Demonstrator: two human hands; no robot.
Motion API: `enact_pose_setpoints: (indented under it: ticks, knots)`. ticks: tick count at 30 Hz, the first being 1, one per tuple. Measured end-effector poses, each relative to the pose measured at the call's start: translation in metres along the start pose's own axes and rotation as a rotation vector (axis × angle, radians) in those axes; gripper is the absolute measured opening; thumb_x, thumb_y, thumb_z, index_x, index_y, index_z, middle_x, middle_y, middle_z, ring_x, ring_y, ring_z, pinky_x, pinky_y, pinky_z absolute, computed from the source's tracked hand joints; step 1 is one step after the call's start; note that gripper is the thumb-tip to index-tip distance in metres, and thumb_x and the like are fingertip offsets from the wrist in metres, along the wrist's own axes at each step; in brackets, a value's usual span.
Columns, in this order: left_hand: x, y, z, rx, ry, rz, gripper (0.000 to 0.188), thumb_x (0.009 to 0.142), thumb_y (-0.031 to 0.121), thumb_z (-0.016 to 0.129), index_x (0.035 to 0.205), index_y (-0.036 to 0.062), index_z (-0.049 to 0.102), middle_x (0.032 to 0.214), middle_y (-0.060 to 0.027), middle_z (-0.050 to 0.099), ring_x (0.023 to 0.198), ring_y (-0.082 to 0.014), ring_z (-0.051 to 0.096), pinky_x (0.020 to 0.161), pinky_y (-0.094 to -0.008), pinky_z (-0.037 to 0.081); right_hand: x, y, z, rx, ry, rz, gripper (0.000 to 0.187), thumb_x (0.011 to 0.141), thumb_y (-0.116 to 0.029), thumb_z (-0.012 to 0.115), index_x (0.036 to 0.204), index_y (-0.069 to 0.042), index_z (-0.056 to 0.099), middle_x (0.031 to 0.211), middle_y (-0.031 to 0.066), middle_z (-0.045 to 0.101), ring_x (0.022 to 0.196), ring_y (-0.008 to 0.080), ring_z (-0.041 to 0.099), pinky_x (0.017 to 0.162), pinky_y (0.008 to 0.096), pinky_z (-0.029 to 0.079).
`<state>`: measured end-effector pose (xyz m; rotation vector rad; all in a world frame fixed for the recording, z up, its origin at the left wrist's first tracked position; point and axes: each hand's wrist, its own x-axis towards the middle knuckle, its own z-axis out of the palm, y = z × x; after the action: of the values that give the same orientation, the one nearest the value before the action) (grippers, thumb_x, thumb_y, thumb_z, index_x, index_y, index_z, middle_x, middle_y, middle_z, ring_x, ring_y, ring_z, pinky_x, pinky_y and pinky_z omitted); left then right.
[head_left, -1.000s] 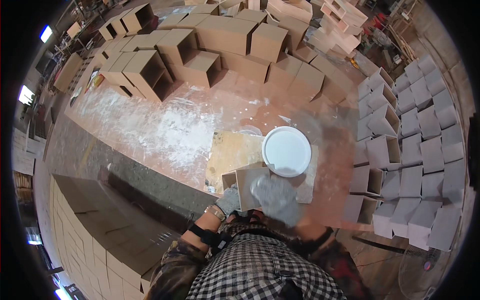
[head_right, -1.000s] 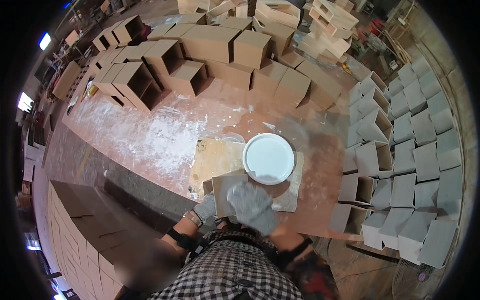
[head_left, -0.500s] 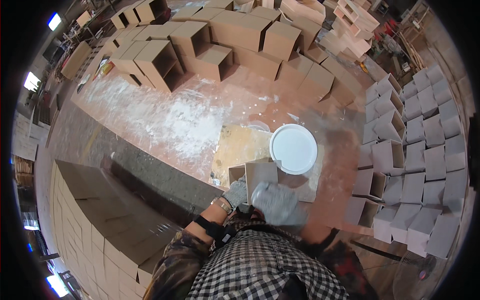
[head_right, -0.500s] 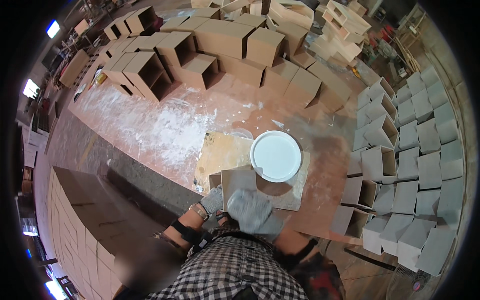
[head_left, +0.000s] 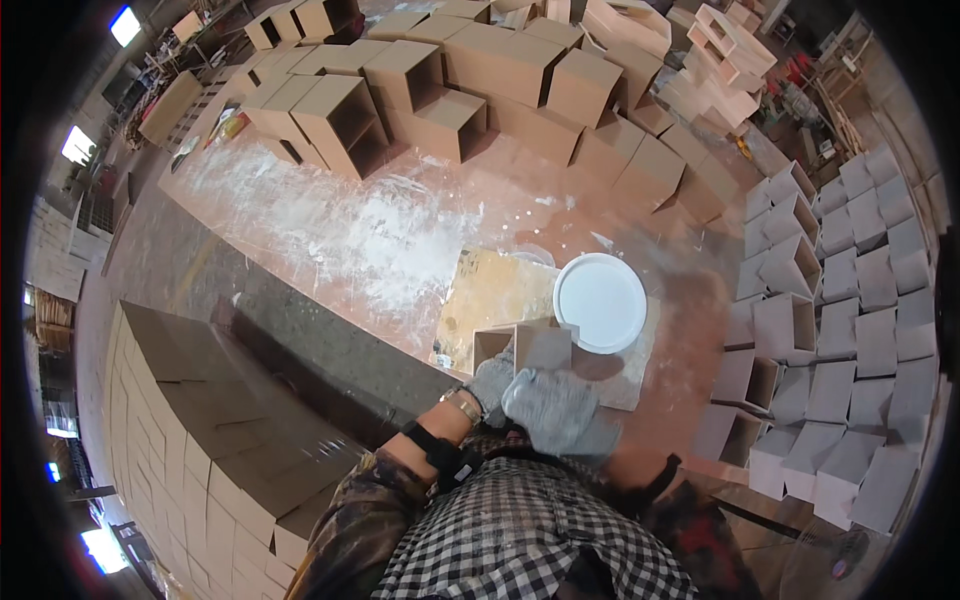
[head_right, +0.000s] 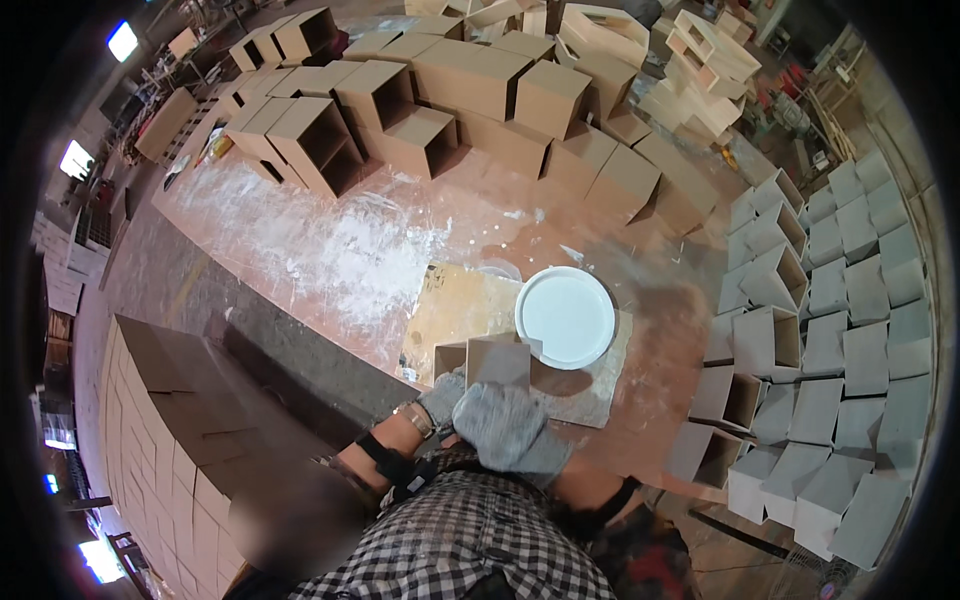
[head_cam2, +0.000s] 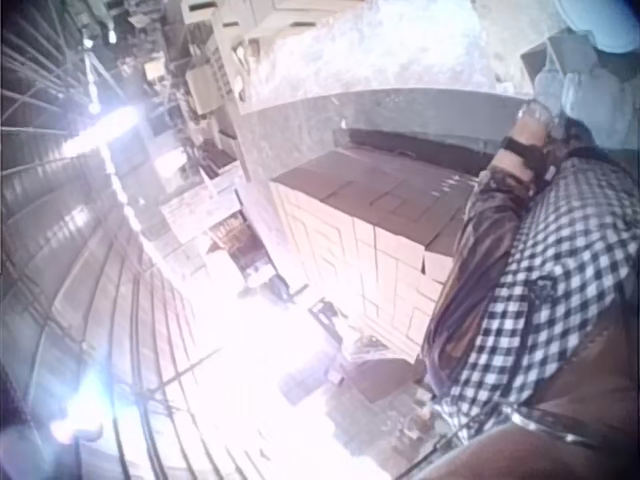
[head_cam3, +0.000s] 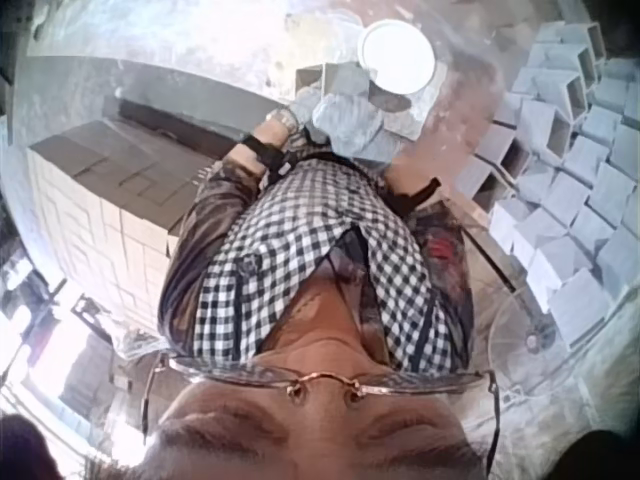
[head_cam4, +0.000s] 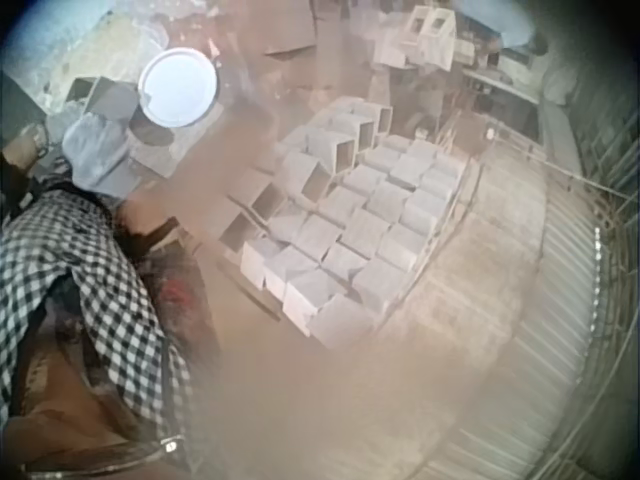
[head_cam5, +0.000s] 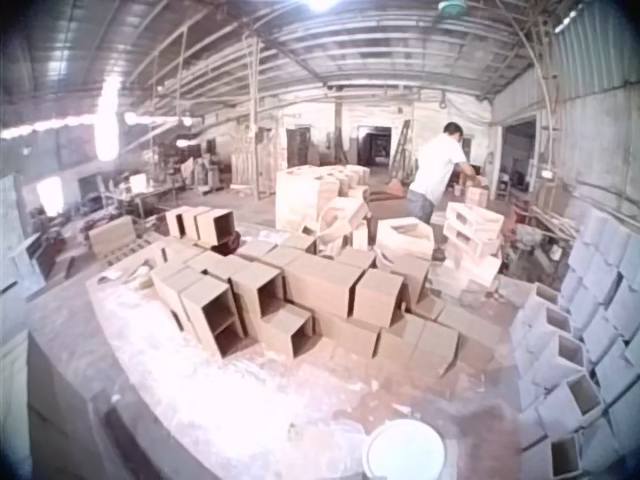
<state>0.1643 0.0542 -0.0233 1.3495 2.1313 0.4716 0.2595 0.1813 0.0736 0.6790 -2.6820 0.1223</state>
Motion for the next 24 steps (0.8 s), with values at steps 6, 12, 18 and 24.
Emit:
enact_pose_setpoints:
  ticks: [6, 12, 18, 24]
  knots:
    - [0.017, 0.015, -0.007, -0.135, -0.045, -0.206, 0.058, 0.082, 0.044, 0.055, 0.130, 0.0111, 0.050, 0.127, -0.0174, 0.053, 0.119, -0.0289, 0.050, 0.094, -0.0358, 0.044, 0.052, 0.067, 0.013, 0.208, 0.098, 0.274, 0.016, 0.069, -0.014, 0.055, 0.082, -0.006, 0.062, 0.081, 0.0155, 0.059, 0.080, 0.0307, 0.059, 0.066, 0.0413, 0.048]
    - [0.006, 0.004, 0.001, -0.102, 0.102, 0.036, 0.076, 0.083, 0.047, 0.056, 0.143, 0.0089, 0.028, 0.146, -0.0222, 0.026, 0.126, -0.0298, 0.042, 0.103, -0.0344, 0.036, 0.003, 0.004, -0.016, 0.390, 0.110, 0.023, 0.022, 0.064, -0.012, 0.059, 0.086, -0.012, 0.062, 0.081, 0.0069, 0.057, 0.070, 0.0236, 0.057, 0.059, 0.0359, 0.045]
    - [0.020, 0.009, 0.000, -0.080, -0.100, -0.143, 0.074, 0.083, 0.046, 0.055, 0.144, 0.0132, 0.028, 0.146, -0.0214, 0.025, 0.128, -0.0284, 0.040, 0.105, -0.0331, 0.034, 0.045, 0.066, 0.017, 0.181, 0.136, 0.251, 0.021, 0.067, -0.014, 0.060, 0.088, -0.011, 0.061, 0.083, 0.0078, 0.058, 0.072, 0.0248, 0.058, 0.062, 0.0361, 0.046]
    - [0.007, 0.038, -0.049, -0.061, -0.334, -0.216, 0.062, 0.090, 0.040, 0.045, 0.143, 0.0116, 0.029, 0.145, -0.0151, 0.032, 0.128, -0.0244, 0.040, 0.107, -0.0327, 0.031, 0.001, 0.013, -0.008, 0.385, 0.178, 0.089, 0.016, 0.069, -0.010, 0.057, 0.085, -0.009, 0.061, 0.081, 0.0119, 0.057, 0.077, 0.0269, 0.057, 0.066, 0.0400, 0.046]
